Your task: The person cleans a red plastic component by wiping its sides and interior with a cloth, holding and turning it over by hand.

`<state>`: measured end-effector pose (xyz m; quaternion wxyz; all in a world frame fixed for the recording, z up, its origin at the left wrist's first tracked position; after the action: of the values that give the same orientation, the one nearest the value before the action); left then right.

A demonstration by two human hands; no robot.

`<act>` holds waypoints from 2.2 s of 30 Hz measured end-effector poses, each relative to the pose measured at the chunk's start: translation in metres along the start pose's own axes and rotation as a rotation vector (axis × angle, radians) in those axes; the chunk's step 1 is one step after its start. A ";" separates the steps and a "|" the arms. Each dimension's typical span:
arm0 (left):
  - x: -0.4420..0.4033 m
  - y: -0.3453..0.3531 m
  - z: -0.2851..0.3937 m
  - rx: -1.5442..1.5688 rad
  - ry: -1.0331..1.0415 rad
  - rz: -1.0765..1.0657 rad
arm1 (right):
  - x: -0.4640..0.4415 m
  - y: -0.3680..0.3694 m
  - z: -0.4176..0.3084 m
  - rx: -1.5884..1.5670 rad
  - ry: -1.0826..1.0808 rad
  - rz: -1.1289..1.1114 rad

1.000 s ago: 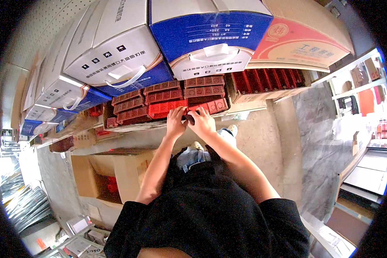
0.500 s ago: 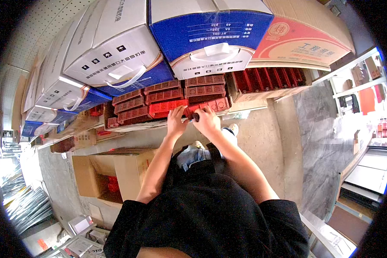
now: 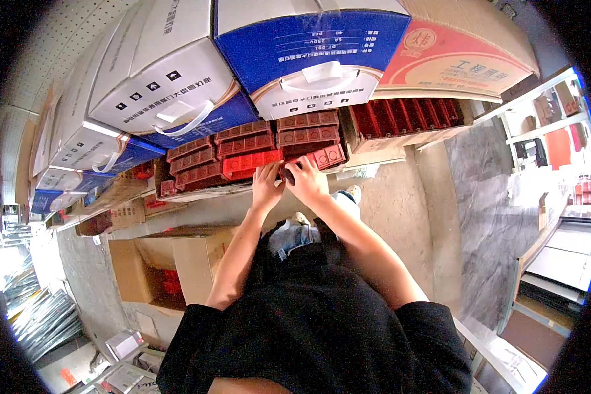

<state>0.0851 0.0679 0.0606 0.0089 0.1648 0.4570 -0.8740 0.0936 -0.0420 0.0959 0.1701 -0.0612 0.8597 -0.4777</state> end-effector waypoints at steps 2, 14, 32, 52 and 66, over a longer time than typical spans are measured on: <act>0.000 0.000 0.000 -0.009 -0.008 -0.003 | 0.008 0.008 0.007 0.045 0.003 -0.058; 0.000 0.000 -0.001 0.010 0.023 0.063 | -0.010 0.000 -0.008 0.066 -0.016 0.081; 0.002 0.001 -0.002 0.020 -0.006 0.094 | -0.016 0.003 -0.015 0.083 -0.047 -0.042; 0.003 0.005 -0.011 0.048 -0.113 0.038 | 0.027 -0.027 0.019 -0.049 0.067 0.046; 0.003 -0.002 0.004 0.016 -0.076 0.032 | 0.016 -0.010 0.031 0.052 0.060 -0.008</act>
<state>0.0806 0.0658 0.0635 0.0388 0.1387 0.4468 -0.8830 0.0890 -0.0762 0.0853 0.1437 -0.0456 0.8514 -0.5023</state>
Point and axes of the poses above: each hand's wrist, its own x-axis away from the middle knuckle, its own y-axis out of the palm, z = x × y, the point moved 10 cm from there along -x, towards the middle knuckle, and after that the axes turned 1 degree about -y, right-handed, at the moved point
